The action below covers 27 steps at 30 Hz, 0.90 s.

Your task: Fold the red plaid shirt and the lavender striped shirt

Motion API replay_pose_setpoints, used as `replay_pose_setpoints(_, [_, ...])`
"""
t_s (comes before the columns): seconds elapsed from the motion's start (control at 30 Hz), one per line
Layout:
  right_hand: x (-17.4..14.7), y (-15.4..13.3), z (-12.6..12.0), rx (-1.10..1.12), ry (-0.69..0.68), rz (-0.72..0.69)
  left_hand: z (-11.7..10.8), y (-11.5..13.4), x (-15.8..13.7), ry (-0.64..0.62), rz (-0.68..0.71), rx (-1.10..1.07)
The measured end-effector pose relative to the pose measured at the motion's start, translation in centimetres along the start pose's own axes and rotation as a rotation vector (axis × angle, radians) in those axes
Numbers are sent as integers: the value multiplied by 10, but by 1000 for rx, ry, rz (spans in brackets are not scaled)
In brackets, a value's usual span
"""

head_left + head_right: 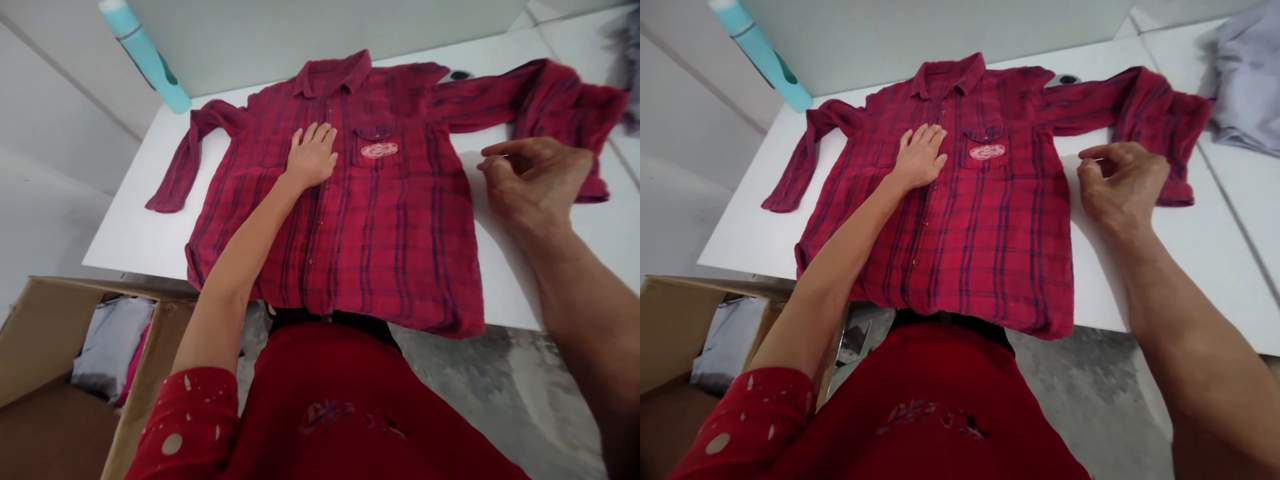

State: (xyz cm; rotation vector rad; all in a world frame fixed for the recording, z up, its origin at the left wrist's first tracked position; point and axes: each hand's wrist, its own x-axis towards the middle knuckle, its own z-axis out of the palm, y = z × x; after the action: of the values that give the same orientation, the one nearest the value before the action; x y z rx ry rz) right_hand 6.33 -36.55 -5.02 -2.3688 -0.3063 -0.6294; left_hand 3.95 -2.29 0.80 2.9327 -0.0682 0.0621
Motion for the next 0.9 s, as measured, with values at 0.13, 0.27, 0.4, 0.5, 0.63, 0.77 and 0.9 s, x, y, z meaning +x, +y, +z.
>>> replay_pose_setpoints(0.13, [0,-14,-3,75,-9,103,-26,-5,-10,102,-66,33])
replay_pose_setpoints(0.27, [0,-25,-6,113,-30,145,-43,-10,-13,140,-224,52])
replay_pose_setpoints(0.4, [2,-32,-7,139,-8,208,-38,-3,-8,123,-356,14])
replay_pose_setpoints(0.5, [3,-34,-8,146,1,224,-26,5,-3,55,-395,-10])
replay_pose_setpoints(0.63, [3,-31,-8,151,5,189,-17,8,4,31,-415,-59])
replay_pose_setpoints(0.77, [3,-28,-6,171,19,176,-14,1,11,11,-383,-155])
replay_pose_setpoints(0.9, [4,-28,-6,166,4,196,-11,-6,15,18,-357,-176])
